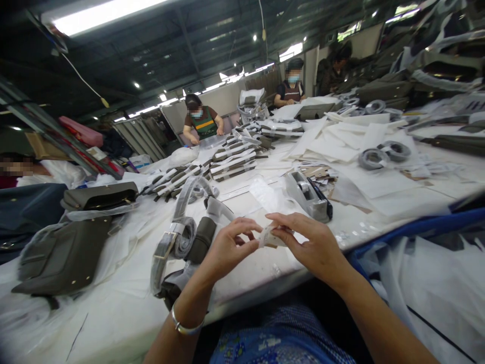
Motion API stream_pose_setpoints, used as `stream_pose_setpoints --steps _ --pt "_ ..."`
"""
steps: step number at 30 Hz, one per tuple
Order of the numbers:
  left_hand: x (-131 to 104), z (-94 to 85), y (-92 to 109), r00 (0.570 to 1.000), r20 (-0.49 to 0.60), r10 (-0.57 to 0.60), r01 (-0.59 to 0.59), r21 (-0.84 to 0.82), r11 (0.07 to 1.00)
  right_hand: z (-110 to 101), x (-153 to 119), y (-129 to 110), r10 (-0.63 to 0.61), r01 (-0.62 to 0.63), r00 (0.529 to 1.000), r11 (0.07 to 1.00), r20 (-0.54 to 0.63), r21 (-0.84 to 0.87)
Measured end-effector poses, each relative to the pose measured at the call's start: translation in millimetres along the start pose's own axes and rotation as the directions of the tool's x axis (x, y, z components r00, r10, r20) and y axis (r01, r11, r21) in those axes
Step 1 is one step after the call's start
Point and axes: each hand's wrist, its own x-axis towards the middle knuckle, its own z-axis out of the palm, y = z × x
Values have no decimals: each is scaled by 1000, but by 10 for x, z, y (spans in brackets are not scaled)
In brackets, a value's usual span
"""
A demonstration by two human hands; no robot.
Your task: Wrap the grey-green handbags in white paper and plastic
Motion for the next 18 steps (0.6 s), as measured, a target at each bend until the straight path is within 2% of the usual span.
stream_pose_setpoints --steps 5,8,13,18 --pt "5 15 48 998 61 15 -15 -1 1000 28 1 6 -22 22 999 1000 -37 -2" --pt "13 38 40 999 46 19 -19 9 1000 10 2 1 -26 25 998 999 -52 -23" --pt "39 51 -3 999 -34 5 -4 16 1000 -33 -4 -30 -34 30 995 998 -92 -53" --pt "93 -17 18 980 -200 1 -9 -43 999 1 -24 -39 -116 106 984 991 -136 -77"
